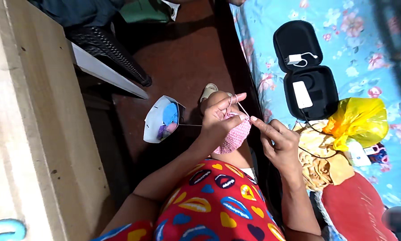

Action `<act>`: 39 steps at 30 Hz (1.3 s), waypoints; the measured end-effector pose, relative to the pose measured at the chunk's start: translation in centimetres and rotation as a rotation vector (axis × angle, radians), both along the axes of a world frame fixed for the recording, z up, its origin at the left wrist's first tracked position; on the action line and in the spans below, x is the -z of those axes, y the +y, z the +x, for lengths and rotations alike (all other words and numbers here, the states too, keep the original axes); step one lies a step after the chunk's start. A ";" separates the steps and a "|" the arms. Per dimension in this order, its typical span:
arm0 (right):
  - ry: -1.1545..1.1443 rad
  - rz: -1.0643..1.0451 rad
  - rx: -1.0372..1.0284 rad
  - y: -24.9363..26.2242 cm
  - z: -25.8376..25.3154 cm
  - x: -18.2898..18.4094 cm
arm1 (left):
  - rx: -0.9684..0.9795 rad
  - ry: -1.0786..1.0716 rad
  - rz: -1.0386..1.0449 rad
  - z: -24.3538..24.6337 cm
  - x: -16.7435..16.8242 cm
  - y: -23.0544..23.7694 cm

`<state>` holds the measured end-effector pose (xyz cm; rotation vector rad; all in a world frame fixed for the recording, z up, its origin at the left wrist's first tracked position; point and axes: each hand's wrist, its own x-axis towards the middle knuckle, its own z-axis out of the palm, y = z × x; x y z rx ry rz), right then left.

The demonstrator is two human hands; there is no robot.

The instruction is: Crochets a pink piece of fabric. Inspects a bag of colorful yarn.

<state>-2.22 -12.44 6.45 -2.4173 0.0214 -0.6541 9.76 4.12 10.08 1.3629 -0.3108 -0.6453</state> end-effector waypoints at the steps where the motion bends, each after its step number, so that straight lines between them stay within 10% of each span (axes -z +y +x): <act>1: 0.001 0.002 0.002 0.0 0.0 0.0 | 0.004 -0.048 0.008 -0.3 0.0 0.2; 10: 0.193 0.946 -0.027 2.1 0.0 -2.3 | -0.104 -1.042 0.089 -2.3 3.4 -0.1; 13: 0.177 1.117 0.005 2.7 0.3 -2.6 | -0.086 -0.845 -0.039 -3.0 3.7 -0.4; 20: -0.123 0.130 0.000 0.9 -0.4 -0.8 | 0.134 -0.037 -0.112 -0.3 0.3 0.7; 27: -0.117 -0.081 -0.053 -0.4 -0.2 -0.7 | 0.255 0.238 -0.166 1.8 -0.1 1.4; 39: 0.132 1.073 -0.114 1.0 1.1 -0.1 | 0.215 0.062 -0.191 1.0 3.4 0.1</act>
